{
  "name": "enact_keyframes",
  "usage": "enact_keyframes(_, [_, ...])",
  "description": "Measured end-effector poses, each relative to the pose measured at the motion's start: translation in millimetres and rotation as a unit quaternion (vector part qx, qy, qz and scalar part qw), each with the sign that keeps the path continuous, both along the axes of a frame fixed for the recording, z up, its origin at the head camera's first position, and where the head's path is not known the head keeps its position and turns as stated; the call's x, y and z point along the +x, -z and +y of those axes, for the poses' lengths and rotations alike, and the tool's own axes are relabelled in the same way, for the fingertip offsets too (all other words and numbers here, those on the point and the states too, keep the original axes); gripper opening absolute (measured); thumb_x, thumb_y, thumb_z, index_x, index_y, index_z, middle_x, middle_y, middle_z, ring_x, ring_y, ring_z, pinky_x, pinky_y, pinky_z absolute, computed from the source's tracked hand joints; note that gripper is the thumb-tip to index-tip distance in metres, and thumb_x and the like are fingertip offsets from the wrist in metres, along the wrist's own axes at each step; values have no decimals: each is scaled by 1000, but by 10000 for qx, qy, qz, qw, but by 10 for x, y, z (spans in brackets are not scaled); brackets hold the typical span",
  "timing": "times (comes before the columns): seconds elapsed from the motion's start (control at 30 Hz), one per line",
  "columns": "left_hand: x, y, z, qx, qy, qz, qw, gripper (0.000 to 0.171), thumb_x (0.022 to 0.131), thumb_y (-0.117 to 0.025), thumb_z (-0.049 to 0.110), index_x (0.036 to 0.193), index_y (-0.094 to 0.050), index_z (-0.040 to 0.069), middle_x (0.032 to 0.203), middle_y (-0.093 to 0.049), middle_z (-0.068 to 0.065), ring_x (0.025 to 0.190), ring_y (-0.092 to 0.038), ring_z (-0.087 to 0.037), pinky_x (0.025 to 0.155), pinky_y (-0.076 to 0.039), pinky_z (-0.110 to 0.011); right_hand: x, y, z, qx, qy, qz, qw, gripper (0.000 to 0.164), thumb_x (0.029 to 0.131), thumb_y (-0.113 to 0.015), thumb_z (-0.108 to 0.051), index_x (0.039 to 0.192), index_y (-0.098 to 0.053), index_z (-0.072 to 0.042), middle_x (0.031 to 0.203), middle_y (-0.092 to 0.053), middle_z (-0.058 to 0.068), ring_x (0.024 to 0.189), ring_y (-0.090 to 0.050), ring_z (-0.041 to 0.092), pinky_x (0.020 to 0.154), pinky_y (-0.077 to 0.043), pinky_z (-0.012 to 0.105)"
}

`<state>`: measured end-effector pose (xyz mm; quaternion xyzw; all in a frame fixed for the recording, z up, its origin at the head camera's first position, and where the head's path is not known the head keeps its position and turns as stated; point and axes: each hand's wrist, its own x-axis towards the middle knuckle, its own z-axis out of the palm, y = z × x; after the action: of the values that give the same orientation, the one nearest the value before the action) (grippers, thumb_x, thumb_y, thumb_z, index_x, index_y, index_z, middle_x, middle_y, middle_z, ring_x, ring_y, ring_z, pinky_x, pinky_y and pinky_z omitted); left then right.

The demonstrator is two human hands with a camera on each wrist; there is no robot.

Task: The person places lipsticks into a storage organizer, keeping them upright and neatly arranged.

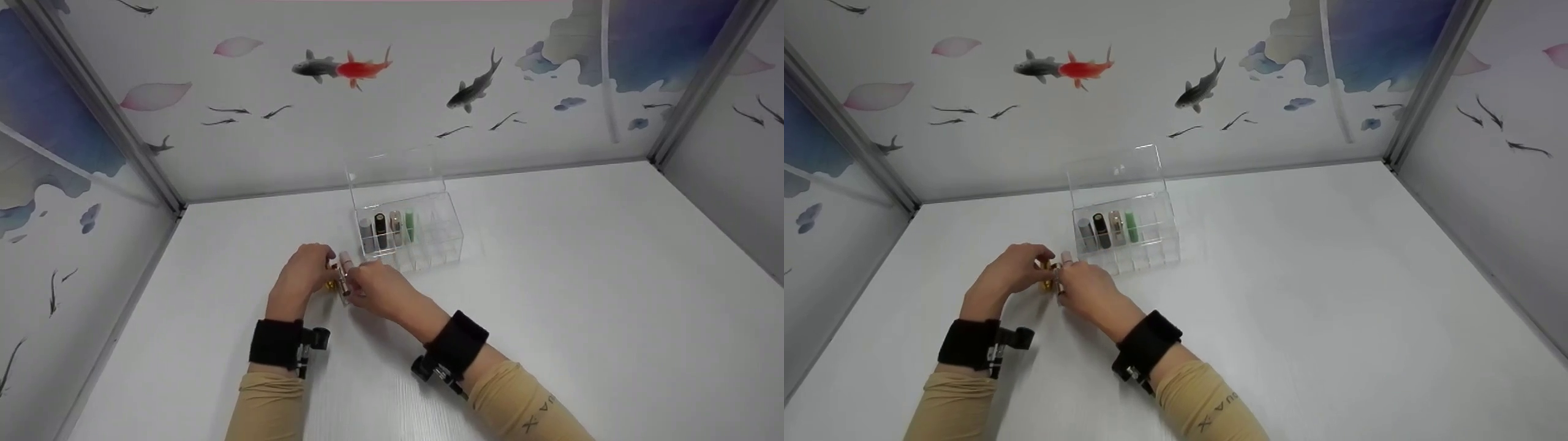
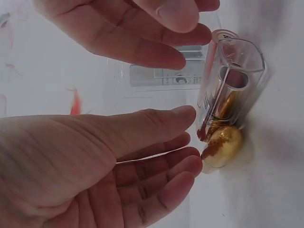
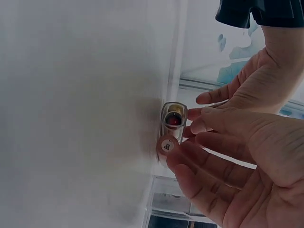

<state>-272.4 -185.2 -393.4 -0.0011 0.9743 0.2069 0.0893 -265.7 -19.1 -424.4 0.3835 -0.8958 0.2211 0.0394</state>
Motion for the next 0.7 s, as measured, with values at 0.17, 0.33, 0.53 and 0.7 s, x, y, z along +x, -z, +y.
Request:
enact_keyframes(0.17, [-19, 40, -8, 53, 144, -112, 9998, 39, 92, -69, 13, 125, -64, -6, 117, -68, -20, 106, -64, -30, 94, -54, -45, 20, -1, -116, 487, 259, -121, 9984, 53, 86, -76, -19, 130, -58, 4, 82, -70, 9, 74, -63, 21, 61, -50, 30])
enact_keyframes(0.33, [-31, 63, 6, 42, 105, -148, 9998, 28, 92, -69, 15, 114, -68, -3, 107, -69, -16, 92, -62, -24, 83, -54, -40, 37, 5, -192, 697, 538, -560, 9945, 78, 89, -75, -20, 150, -34, 7, 89, -72, 14, 81, -70, 27, 66, -56, 36])
enact_keyframes(0.53, [-43, 85, 33, 9, 67, -64, 10000, 23, 93, -68, 13, 110, -67, -2, 108, -70, -16, 90, -65, -23, 80, -55, -38, 17, 55, -216, 509, 772, -591, 9940, 74, 88, -76, -19, 147, -38, 3, 89, -73, 18, 81, -72, 31, 67, -59, 39])
enact_keyframes(0.7, [-73, 103, 84, 153, -78, -77, 9998, 21, 93, -66, 13, 108, -66, -2, 100, -71, -15, 82, -64, -21, 71, -52, -33, 23, 56, -210, 356, 888, -454, 9944, 69, 89, -76, -20, 145, -42, 0, 91, -73, 18, 81, -72, 33, 67, -59, 41])
